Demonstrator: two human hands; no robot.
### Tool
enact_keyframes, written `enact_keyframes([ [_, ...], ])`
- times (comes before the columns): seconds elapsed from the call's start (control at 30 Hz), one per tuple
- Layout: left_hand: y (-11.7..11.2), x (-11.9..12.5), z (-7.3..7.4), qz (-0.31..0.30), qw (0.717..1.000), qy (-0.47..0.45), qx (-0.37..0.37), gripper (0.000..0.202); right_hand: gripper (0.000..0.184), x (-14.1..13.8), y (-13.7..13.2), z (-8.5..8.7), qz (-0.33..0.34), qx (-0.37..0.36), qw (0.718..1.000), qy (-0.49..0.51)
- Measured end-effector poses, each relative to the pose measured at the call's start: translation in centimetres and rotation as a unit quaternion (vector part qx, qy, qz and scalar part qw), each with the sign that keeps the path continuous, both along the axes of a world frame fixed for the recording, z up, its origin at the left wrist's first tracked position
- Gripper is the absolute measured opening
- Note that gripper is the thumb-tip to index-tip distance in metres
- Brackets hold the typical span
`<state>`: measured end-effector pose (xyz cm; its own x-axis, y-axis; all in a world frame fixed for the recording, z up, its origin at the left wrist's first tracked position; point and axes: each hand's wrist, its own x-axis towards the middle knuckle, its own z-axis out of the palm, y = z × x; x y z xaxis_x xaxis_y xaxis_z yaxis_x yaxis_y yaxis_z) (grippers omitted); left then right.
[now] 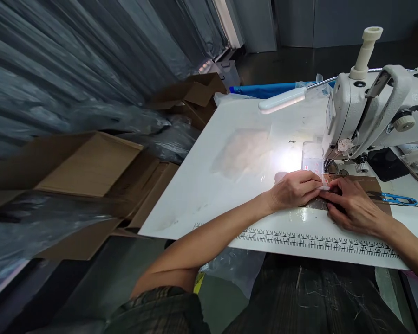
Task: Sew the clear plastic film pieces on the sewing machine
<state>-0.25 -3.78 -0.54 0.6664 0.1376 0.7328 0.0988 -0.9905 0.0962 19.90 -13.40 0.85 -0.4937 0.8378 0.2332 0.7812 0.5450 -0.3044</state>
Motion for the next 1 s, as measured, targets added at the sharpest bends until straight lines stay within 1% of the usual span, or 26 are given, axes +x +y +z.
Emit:
enact_keyframes([
  [0.1, 0.4, -0.3, 0.2, -0.047, 0.997, 0.068, 0.008, 0.014, 0.042, 0.1, 0.3, -0.3, 0.015, -0.003, 1.0, 0.007],
  [0.17, 0.8, -0.7, 0.4, -0.072, 0.989, 0.133, -0.001, 0.019, 0.04, 0.6, 0.5, -0.4, 0.022, -0.013, 0.999, 0.031],
  [0.23, 1.1, -1.1, 0.5, -0.079, 0.979, 0.187, -0.001, 0.023, 0.036, 1.4, 0.8, -0.4, 0.022, -0.035, 0.997, 0.072],
  [0.3, 1.3, -1.3, 0.5, -0.071, 0.973, 0.216, 0.024, 0.02, 0.036, 2.1, 1.0, -0.4, -0.004, -0.046, 0.993, 0.111],
  [0.4, 1.4, -1.2, 0.3, -0.053, 0.975, 0.202, 0.081, 0.018, 0.039, 2.7, 1.4, -0.7, -0.043, -0.023, 0.992, 0.113],
  [0.47, 1.2, -1.1, 0.2, -0.046, 0.978, 0.176, 0.104, 0.018, 0.039, 2.6, 1.5, -1.1, -0.032, 0.004, 0.996, 0.088],
  [0.57, 1.0, -1.1, 0.2, -0.032, 0.977, 0.173, 0.118, 0.018, 0.039, 2.3, 1.6, -1.7, -0.015, 0.045, 0.997, 0.054],
  [0.7, 1.1, -1.2, 0.1, -0.024, 0.975, 0.183, 0.12, 0.02, 0.039, 1.8, 1.8, -1.9, -0.019, 0.083, 0.996, 0.01],
  [0.87, 1.5, -1.3, -0.1, -0.032, 0.978, 0.182, 0.1, 0.021, 0.041, 1.7, 2.4, -1.8, -0.038, 0.074, 0.996, -0.041],
  [1.0, 1.3, -1.2, 0.0, -0.004, 0.979, 0.173, 0.105, 0.021, 0.041, 2.2, 2.1, -1.8, -0.056, 0.039, 0.998, 0.009],
])
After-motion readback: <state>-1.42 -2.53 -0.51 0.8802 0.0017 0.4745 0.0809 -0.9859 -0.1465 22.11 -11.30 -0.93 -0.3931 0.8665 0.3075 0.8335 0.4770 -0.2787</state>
